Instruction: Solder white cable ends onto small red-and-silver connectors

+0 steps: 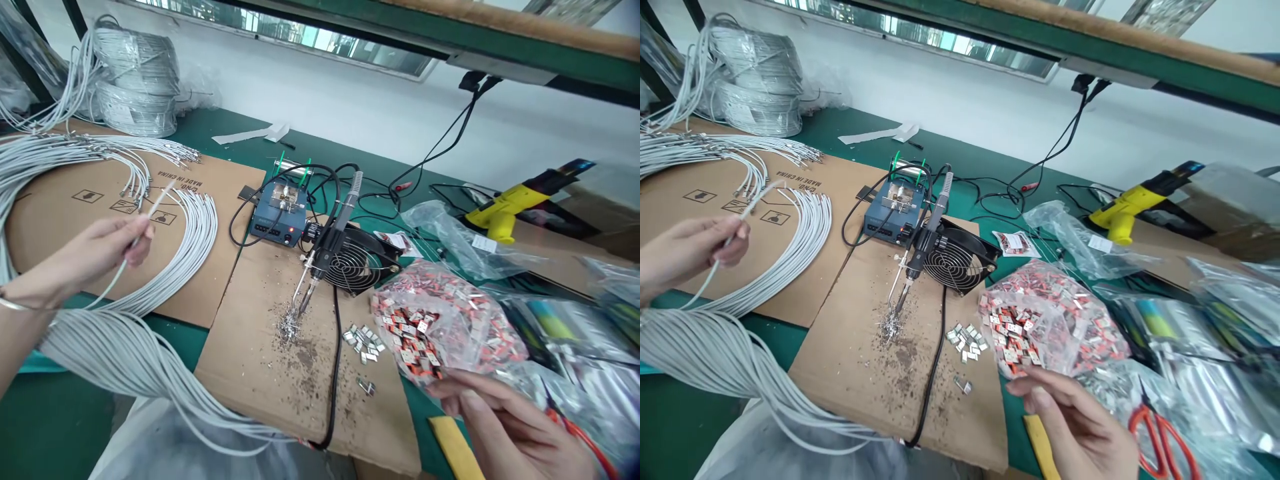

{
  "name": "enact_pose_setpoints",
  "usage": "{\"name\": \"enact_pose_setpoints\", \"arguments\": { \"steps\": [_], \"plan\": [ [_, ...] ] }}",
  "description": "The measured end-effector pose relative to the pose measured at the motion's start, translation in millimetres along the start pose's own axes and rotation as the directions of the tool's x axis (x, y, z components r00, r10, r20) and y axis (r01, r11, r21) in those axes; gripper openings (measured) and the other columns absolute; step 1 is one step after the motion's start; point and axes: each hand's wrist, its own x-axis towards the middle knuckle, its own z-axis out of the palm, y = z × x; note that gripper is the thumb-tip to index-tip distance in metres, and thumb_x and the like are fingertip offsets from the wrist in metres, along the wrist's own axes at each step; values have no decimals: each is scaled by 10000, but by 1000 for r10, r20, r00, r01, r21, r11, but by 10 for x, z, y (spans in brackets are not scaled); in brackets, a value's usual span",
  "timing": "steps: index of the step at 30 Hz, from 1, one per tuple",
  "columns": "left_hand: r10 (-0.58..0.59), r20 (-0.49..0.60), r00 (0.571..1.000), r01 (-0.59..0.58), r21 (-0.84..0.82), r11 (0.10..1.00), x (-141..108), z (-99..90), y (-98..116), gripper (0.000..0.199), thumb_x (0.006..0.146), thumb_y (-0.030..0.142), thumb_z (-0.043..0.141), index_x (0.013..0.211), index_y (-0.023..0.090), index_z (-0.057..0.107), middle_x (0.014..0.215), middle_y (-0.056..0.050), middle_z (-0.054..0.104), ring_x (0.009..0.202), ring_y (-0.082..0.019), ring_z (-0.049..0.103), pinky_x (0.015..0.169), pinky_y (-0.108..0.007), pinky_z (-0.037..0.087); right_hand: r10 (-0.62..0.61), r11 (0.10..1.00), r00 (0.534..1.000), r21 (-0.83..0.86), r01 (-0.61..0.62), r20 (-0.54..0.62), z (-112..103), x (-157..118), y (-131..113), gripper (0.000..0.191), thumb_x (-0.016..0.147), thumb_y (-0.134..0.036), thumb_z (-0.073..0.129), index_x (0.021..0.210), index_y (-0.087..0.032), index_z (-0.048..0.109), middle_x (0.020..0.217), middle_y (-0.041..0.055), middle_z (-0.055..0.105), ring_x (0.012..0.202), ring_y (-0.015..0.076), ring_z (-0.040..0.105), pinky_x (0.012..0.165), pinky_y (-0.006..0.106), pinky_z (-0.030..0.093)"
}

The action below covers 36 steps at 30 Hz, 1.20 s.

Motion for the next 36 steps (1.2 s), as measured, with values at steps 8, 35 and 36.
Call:
{"name": "enact_pose_setpoints", "arguments": {
  "steps": [8, 35, 36],
  "plan": [
    [191, 39, 981, -125, -625, 770, -6, 44, 808, 511, 883, 340, 74, 983, 134, 531, 447, 112, 188, 368, 72, 252, 537, -209, 80, -9, 993, 993, 118, -5, 120, 53, -41, -59, 88, 707, -281, 674, 782, -325, 686, 627, 72, 658, 537, 225, 559, 493, 328, 464],
    [69, 614, 786, 250, -419, 873, -953, 1720, -104, 418, 753, 579, 520, 685, 174, 439, 525, 54, 399, 427, -72, 374, 402, -174, 296, -196, 898, 760, 425, -114, 620, 859, -473, -548, 49, 745, -204, 620, 706, -174, 626, 620, 1, 520, 549, 119, 443, 494, 240, 330],
    [86, 577, 812, 192, -404, 894, -952, 1734, -114, 388, 774, 531, 531, 667, 166, 455, 517, 54, 391, 439, -71, 372, 415, -173, 289, -216, 904, 765, 420, -78, 607, 838, -464, -554, 35, 745, -185, 621, 713, -177, 632, 625, 1, 519, 558, 121, 443, 497, 240, 328]
  ]
}}
